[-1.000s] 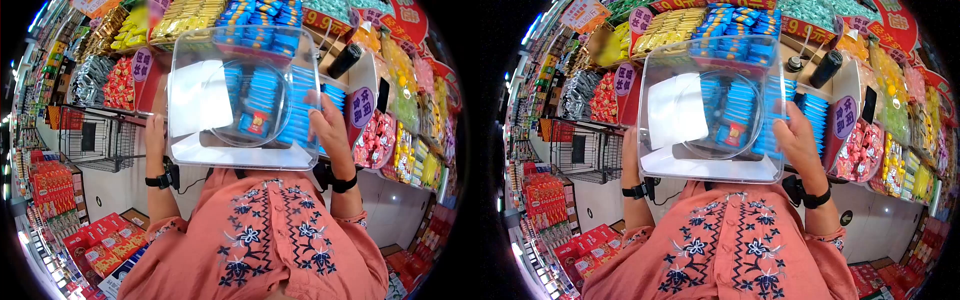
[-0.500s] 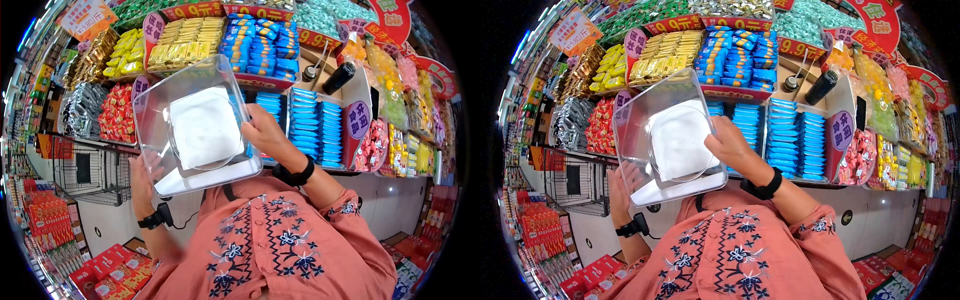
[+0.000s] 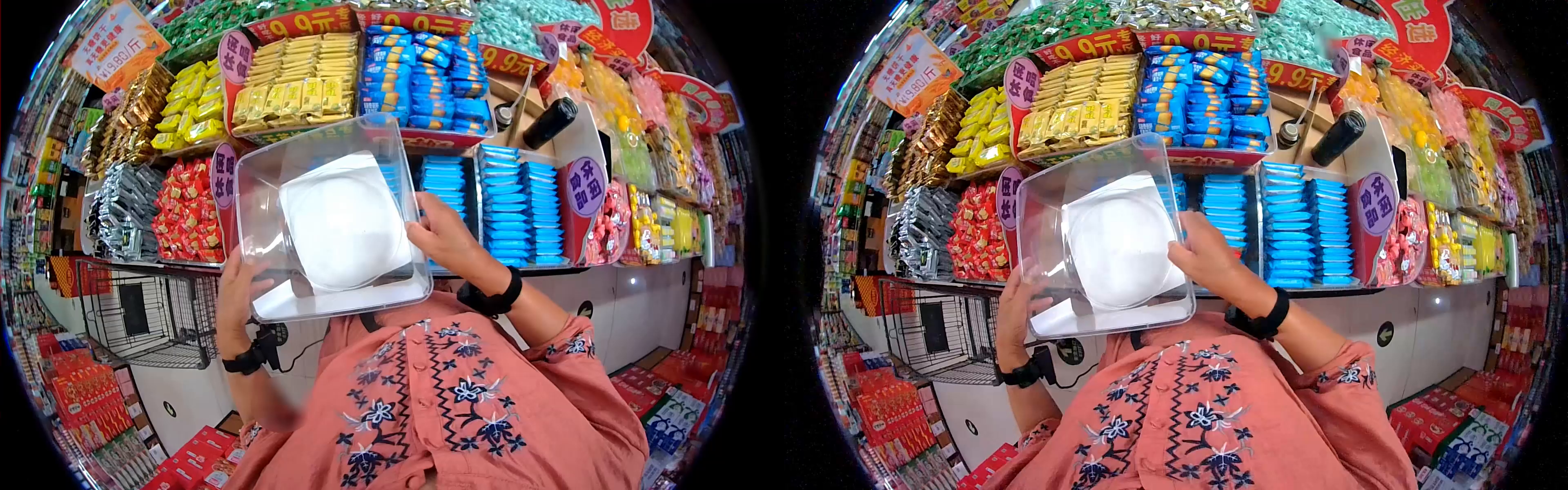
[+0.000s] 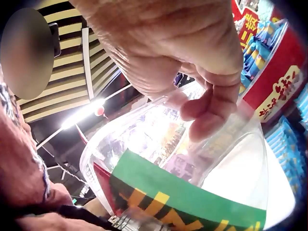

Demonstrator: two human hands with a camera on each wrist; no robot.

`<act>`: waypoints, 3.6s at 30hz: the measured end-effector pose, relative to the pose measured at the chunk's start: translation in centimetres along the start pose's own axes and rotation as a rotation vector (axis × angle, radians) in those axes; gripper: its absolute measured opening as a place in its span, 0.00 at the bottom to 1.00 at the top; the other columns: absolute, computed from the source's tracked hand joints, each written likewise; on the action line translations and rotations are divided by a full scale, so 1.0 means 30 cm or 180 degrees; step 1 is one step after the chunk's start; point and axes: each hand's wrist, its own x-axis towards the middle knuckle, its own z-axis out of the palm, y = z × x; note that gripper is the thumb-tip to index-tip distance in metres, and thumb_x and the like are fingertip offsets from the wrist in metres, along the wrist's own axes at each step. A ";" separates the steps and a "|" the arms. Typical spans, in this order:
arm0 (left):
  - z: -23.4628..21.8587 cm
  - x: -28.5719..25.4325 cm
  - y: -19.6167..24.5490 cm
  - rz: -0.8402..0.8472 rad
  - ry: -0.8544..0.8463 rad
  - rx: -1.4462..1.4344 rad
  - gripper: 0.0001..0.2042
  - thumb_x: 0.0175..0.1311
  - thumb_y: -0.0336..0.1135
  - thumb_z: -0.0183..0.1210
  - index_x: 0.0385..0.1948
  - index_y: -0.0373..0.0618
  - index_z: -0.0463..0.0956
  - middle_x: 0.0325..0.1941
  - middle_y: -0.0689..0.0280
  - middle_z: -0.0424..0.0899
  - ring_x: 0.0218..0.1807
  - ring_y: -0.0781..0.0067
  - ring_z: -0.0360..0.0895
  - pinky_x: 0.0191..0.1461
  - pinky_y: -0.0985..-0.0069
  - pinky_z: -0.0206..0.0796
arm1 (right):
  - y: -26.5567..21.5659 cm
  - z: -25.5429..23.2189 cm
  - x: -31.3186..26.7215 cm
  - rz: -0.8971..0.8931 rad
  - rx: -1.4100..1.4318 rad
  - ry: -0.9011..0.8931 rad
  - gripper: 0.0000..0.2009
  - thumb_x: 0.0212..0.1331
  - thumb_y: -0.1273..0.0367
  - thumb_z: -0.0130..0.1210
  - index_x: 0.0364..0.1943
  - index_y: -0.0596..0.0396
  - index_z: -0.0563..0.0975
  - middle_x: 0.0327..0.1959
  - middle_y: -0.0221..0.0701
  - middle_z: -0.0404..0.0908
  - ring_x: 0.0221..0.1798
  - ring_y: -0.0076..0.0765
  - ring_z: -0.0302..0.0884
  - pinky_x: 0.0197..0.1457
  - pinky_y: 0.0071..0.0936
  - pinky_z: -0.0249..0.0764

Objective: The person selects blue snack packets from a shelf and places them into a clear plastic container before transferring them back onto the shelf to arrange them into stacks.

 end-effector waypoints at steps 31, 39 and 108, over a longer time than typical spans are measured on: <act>-0.009 0.067 0.083 0.1512 0.0576 0.0420 0.19 0.77 0.35 0.51 0.63 0.33 0.68 0.62 0.56 0.76 0.62 0.67 0.73 0.69 0.71 0.62 | 0.101 -0.362 0.560 -0.0755 -0.1795 0.0385 0.22 0.62 0.65 0.64 0.58 0.55 0.75 0.56 0.38 0.80 0.54 0.42 0.80 0.55 0.37 0.77; 0.059 0.027 0.115 0.1781 0.0657 0.0271 0.17 0.78 0.36 0.50 0.61 0.36 0.70 0.60 0.59 0.77 0.60 0.69 0.74 0.66 0.73 0.64 | 0.089 -0.277 0.665 -0.0916 -0.2482 -0.0097 0.27 0.56 0.63 0.68 0.61 0.51 0.73 0.56 0.43 0.76 0.58 0.53 0.73 0.61 0.42 0.72; 0.304 0.081 0.272 0.0789 -0.0574 -0.0790 0.21 0.77 0.43 0.53 0.58 0.32 0.69 0.41 0.57 0.83 0.36 0.70 0.83 0.36 0.76 0.78 | -0.205 0.019 0.293 0.0511 0.2414 -0.1040 0.10 0.69 0.64 0.58 0.41 0.56 0.74 0.35 0.31 0.81 0.36 0.25 0.82 0.39 0.26 0.84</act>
